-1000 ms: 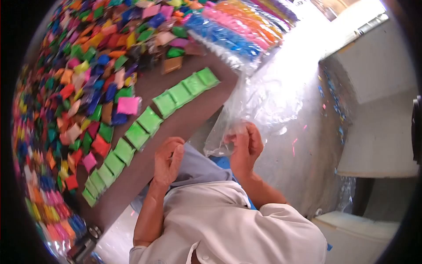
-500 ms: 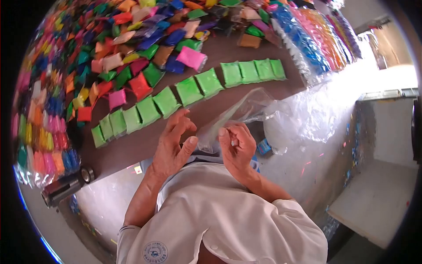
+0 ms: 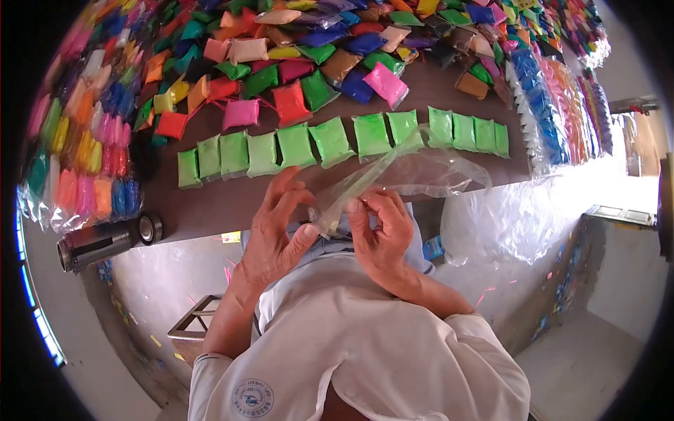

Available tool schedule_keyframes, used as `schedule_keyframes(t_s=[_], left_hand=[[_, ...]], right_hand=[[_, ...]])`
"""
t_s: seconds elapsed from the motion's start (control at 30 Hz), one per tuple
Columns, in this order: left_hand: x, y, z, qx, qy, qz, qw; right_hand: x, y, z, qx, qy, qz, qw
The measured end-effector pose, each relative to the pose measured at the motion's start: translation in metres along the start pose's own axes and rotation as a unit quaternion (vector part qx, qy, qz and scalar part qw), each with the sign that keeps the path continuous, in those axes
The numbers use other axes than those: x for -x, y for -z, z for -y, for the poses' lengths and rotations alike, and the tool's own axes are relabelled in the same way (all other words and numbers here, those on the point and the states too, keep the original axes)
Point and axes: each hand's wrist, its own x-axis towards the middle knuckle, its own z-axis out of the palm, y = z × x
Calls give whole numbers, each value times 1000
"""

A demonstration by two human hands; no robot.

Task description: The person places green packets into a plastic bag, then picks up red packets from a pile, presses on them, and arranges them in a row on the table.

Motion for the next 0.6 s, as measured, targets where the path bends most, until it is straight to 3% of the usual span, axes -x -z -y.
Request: schedule_keyframes(t_s=[0.07, 0.27, 0.37, 0.6], left_hand=[[2, 1, 1, 6, -1, 3, 1000], [4, 3, 10, 30, -11, -31, 999], [5, 4, 14, 55, -4, -43, 998], [-6, -2, 13, 32, -11, -51, 998]], right_hand=[[0, -5, 1, -2, 11, 15, 1000], [4, -16, -8, -108, -115, -8, 987], [6, -15, -5, -114, -174, 35, 977], [13, -29, -2, -247, -241, 30, 938]])
